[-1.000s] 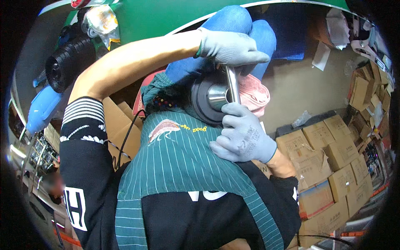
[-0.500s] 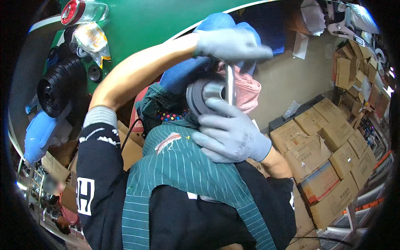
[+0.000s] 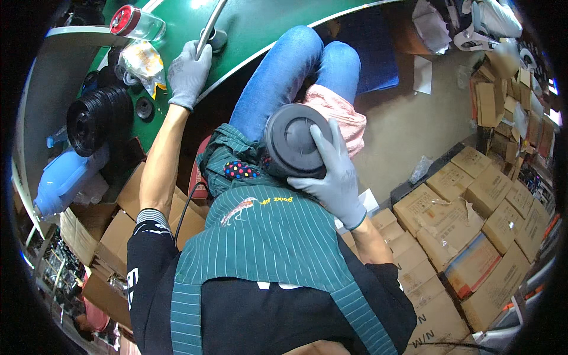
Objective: The person sits on the floor and repeatedly picks up black kettles, inserts a metal rod into the base, and wipes the exterior with a cloth. The person handles multiple kettles one at a time, placing them back on the table after each cycle.
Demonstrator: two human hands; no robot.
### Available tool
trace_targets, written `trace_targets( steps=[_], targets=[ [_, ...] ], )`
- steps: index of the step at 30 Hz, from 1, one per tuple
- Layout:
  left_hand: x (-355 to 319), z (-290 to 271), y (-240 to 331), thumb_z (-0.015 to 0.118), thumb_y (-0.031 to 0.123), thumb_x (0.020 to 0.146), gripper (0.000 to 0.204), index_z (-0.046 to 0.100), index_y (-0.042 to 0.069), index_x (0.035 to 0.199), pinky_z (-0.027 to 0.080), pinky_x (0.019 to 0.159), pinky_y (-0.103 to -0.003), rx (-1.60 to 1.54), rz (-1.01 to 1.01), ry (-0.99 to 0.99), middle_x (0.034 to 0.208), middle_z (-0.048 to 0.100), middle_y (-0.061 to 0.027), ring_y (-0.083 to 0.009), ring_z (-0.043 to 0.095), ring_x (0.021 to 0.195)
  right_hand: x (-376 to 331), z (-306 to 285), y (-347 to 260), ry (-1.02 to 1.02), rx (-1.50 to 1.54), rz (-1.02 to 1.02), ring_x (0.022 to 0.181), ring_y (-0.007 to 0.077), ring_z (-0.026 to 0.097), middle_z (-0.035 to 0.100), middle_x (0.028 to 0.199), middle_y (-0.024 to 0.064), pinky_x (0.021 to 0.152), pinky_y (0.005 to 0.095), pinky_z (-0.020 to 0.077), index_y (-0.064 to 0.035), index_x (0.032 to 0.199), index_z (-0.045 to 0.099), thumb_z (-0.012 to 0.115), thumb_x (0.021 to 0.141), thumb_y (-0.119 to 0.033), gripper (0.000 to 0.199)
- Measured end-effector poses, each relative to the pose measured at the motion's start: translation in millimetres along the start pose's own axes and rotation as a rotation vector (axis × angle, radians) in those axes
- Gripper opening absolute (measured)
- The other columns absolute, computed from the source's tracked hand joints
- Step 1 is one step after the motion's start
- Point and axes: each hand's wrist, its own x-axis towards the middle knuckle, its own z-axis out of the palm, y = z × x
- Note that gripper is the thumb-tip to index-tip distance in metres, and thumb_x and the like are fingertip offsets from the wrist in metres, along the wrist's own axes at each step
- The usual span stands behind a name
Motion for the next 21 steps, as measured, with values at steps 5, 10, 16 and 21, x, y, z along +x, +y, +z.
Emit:
trace_targets(
  steps=[5,10,16,21],
  targets=[
    [-7.4,-6.1,-5.4,0.067,0.049,0.099,0.055,0.066,0.005,0.133,0.056,0.091,-0.053,0.094,0.122,-0.001,0.113,0.075,-0.0251,-0.0443,0.072,0.105,-40.4,-5.7,0.2,0.072,0.007,-0.214,0.151,0.053,0.043,0.034,0.165,0.0391,0.123,0.0519,0.0403,-0.0056,0.15,0.063,0.102,0.06,-0.032,0.101],
    [-44.5,-55.1,16.6,0.078,0.024,0.094,0.064,0.057,-0.003,0.149,0.043,0.119,-0.05,-0.113,0.546,0.235,0.147,0.061,-0.0263,-0.0421,0.057,0.139,-16.8,-27.3,-2.5,0.509,0.104,-0.314,0.141,0.0409,0.059,0.049,0.16,0.0307,0.111,0.0465,0.0533,-0.0007,0.154,0.055,0.098,0.072,-0.049,0.105],
    [-88.4,-86.3,50.5,0.096,0.05,0.071,0.079,0.057,0.019,0.133,0.041,0.117,-0.068,-0.323,1.117,0.127,0.161,0.036,-0.032,-0.0565,0.046,0.143,58.5,-5.6,66.8,0.249,1.095,0.098,0.127,0.0212,0.063,0.066,0.143,0.0069,0.112,0.0407,0.0503,-0.0071,0.146,0.061,0.053,0.115,-0.044,0.049],
    [-36.4,-117.5,89.7,0.102,0.018,0.062,0.085,0.058,0.013,0.134,0.046,0.117,-0.053,-0.302,0.746,0.418,0.16,0.042,-0.0316,-0.0472,0.051,0.143,153.0,11.4,16.8,-0.074,1.43,0.191,0.142,0.0318,0.056,0.054,0.159,0.0115,0.122,0.0497,0.0417,-0.0112,0.164,0.042,0.052,0.112,-0.055,0.069]
  ],
)
